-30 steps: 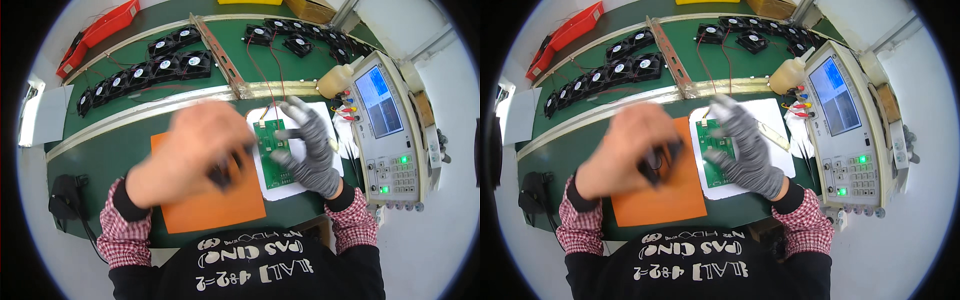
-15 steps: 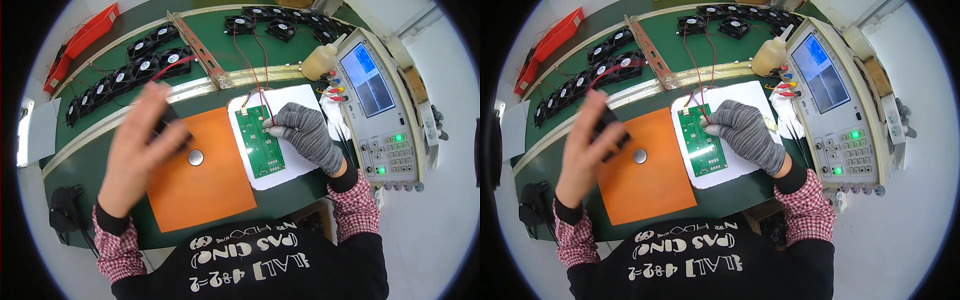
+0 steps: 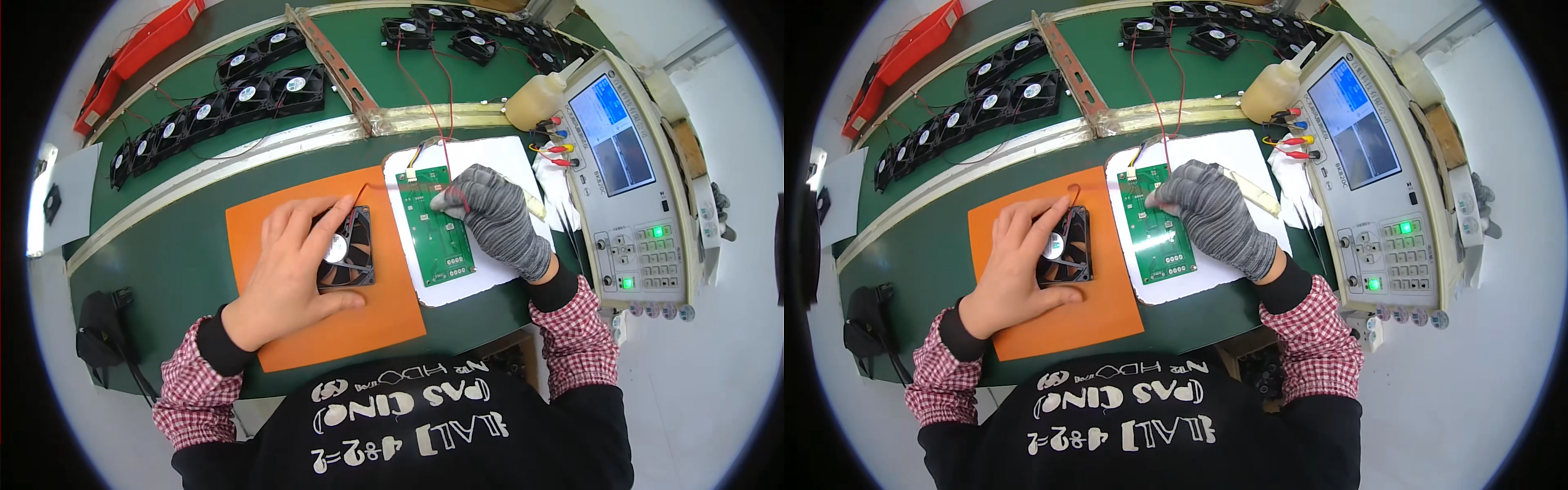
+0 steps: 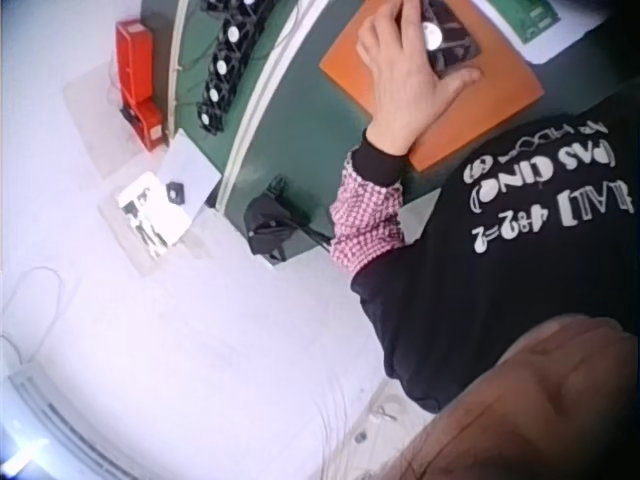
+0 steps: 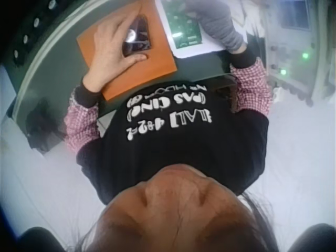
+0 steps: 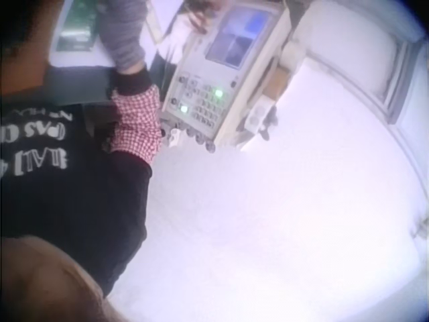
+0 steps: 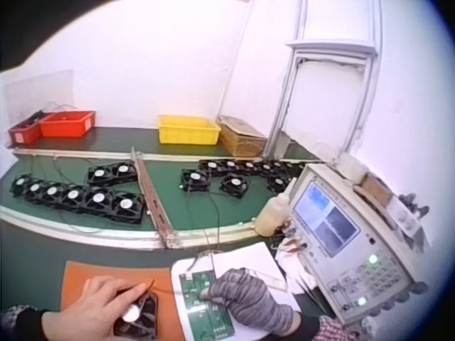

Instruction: The person repeatedly picks up small black cooling fans from a green workbench and connects them to a green circuit board using red and black wires. The person holds the fan in one hand and uses the other to touch the wires to the board, likely to test the fan's operation. The process is repeated for multiple fans throughout the clip.

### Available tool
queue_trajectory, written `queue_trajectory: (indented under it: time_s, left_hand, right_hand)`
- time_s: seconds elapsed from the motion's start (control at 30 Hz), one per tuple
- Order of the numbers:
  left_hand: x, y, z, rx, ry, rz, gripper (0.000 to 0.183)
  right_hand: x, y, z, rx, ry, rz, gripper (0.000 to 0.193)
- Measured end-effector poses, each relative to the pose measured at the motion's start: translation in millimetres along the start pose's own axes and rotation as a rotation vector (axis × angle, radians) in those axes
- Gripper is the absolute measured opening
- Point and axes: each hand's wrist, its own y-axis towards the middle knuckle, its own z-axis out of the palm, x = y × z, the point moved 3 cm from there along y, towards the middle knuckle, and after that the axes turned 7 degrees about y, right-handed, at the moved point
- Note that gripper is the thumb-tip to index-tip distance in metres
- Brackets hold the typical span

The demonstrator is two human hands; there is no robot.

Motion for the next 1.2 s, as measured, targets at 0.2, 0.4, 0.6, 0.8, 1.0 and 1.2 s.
queue_trajectory:
  time_s: [0.2, 0.4, 0.6, 0.8, 1.0, 1.2]
  left_hand:
    - [-8.9, -1.5, -12.1, -0.228, 0.094, 0.113, 0.084]
    - [-47.5, -36.3, -85.5, -0.272, -0.473, 0.222, 0.060]
    - [-32.4, -35.2, -90.7, -0.305, -0.950, 0.103, 0.076]
    - [-27.7, -28.4, -65.1, 0.282, -1.899, 0.218, 0.102]
    - [-39.8, 35.0, -71.2, -0.236, -0.185, 0.354, 0.068]
    - [60.3, 136.1, -29.4, -0.387, 0.146, 0.141, 0.092]
  right_hand:
    - [4.9, 3.3, -1.6, 0.070, -0.159, -0.090, 0.024]
    - [3.3, 8.3, 4.8, 0.009, 0.056, 0.028, 0.015]
    - [-1.1, -0.4, -3.6, -0.005, 0.102, 0.125, 0.008]
    - [-7.9, -1.8, 0.8, -0.034, 0.122, 0.088, 0.007]
    - [5.5, -3.7, -3.0, -0.020, -0.202, 0.036, 0.007]
    - [-5.5, -10.2, -6.8, -0.363, 0.452, 0.363, 0.016]
